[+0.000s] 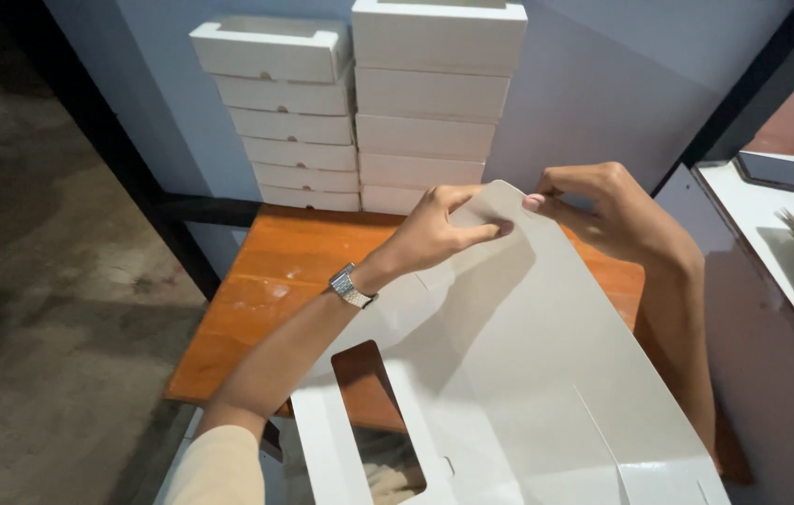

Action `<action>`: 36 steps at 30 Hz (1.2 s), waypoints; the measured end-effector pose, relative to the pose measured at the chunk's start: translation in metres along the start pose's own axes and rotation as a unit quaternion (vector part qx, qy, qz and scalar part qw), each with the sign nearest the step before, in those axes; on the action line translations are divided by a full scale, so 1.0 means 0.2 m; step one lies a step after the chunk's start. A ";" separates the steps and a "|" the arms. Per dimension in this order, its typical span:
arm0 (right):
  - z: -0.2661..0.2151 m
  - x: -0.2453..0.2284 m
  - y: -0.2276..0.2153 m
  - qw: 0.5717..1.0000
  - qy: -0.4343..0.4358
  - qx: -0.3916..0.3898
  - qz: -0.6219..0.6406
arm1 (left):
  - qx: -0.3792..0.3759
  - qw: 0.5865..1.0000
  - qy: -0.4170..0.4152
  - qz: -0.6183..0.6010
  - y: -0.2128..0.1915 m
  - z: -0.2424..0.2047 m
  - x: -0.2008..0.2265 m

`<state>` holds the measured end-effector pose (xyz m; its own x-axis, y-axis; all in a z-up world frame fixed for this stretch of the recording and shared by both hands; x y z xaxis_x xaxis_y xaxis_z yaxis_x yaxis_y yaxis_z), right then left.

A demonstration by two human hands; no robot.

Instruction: Assembling a white cardboard box by folding its flaps and panels on a wooden table.

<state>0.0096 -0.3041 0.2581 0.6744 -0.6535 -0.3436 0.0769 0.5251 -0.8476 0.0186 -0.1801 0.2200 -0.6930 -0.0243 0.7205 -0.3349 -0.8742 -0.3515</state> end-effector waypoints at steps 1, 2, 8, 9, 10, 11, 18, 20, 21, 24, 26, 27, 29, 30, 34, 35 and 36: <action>0.00 -0.03 -0.02 1.000 -0.018 0.013 0.021 | 0.006 1.000 0.005 -0.006 -0.01 0.00 0.04; -0.01 -0.05 -0.02 0.999 -0.019 0.012 0.023 | 0.007 1.000 0.004 -0.004 -0.03 0.01 0.07; -0.14 -0.04 -0.21 0.993 -0.073 0.035 0.086 | -0.035 0.995 0.080 0.037 0.00 0.03 0.21; -0.14 -0.05 -0.25 0.993 -0.074 0.042 0.081 | -0.031 0.996 0.072 0.050 0.01 0.04 0.18; -0.15 -0.10 -0.20 0.993 -0.077 0.049 0.078 | -0.027 0.996 0.063 0.063 0.01 0.04 0.14; -0.17 -0.10 -0.22 0.993 -0.079 0.056 0.075 | -0.026 0.996 0.063 0.062 0.01 0.03 0.09; -0.22 -0.18 -0.31 0.988 -0.117 0.081 0.051 | -0.055 0.988 0.129 0.071 -0.04 0.12 0.13; -0.26 -0.21 -0.29 0.988 -0.121 0.082 0.048 | -0.085 0.989 0.096 0.076 0.01 0.09 0.15; -0.26 -0.23 -0.27 0.988 -0.123 0.083 0.049 | -0.075 0.988 0.127 0.037 0.01 0.08 0.19; -0.28 -0.30 -0.34 0.982 -0.134 0.128 0.023 | -0.068 0.986 0.146 0.040 -0.03 0.13 0.17; -0.32 -0.34 -0.41 0.979 -0.134 0.155 0.004 | -0.064 0.988 0.118 0.069 -0.01 0.13 0.22; -0.33 -0.36 -0.41 0.976 -0.135 0.168 -0.006 | -0.061 0.993 0.075 0.073 -0.01 0.11 0.27; -0.32 -0.42 -0.34 0.974 -0.129 0.186 -0.016 | -0.065 0.995 0.030 0.075 0.02 0.04 0.35; -0.30 -0.47 -0.28 0.978 -0.164 0.131 0.003 | -0.092 0.992 0.064 0.059 0.06 0.02 0.39; -0.36 -0.56 -0.22 0.983 -0.162 0.081 0.026 | -0.120 0.980 0.153 0.037 0.12 -0.11 0.57; -0.37 -0.57 -0.22 0.984 -0.161 0.076 0.023 | -0.116 0.981 0.154 0.033 0.13 -0.12 0.57; -0.38 -0.58 -0.23 0.985 -0.147 0.085 0.021 | -0.095 0.977 0.182 0.055 0.12 -0.13 0.60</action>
<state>-0.1272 -0.2932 0.3059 0.8613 -0.4559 -0.2245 0.1484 0.6482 -0.7469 -0.0880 -0.1916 0.2825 -0.9015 0.0912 0.4230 -0.3334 -0.7697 -0.5445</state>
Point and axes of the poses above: each hand's wrist, its own z-axis towards the middle knuckle, its own y-axis out of the palm, x = y × z, the point moved 10 cm from there along z, towards the middle knuckle, and after that the axes turned 7 degrees about y, right-handed, at the moved point
